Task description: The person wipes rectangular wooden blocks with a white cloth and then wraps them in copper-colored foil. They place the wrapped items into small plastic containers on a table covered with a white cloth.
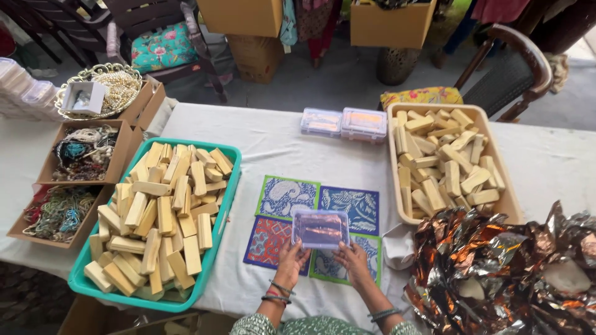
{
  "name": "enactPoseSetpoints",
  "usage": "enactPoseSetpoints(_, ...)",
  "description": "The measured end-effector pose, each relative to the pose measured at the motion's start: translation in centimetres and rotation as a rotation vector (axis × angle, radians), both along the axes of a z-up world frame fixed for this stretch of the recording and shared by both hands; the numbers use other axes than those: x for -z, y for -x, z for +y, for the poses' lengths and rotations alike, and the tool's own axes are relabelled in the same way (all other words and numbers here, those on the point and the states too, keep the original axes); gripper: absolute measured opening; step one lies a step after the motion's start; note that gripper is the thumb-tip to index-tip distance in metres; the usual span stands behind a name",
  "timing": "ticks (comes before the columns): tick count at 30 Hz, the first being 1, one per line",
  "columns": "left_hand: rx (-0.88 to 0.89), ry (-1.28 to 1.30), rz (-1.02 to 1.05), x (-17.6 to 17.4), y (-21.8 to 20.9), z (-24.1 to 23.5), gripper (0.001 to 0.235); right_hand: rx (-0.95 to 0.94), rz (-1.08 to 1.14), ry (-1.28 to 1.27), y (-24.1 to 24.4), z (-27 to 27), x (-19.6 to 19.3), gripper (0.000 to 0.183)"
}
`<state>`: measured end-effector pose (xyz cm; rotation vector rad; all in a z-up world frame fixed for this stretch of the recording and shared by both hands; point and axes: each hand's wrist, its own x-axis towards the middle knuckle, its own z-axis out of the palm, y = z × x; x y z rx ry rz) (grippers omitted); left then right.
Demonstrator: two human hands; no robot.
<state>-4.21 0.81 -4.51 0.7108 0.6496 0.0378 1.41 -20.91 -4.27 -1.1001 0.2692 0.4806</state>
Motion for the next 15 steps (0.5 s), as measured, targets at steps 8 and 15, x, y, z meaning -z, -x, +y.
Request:
enactPoseSetpoints(8, -0.056, 0.001, -0.003, -1.5, -3.8, 6.2, 0.038, 0.097, -0.443, 0.674, 0.1, 6.5, -7.0, 0.080)
enactPoseSetpoints(15, 0.010, -0.017, 0.012, -4.4, -6.4, 6.9, 0.049, -0.096, -1.222, 1.278, -1.6, 12.7, -14.5, 0.064)
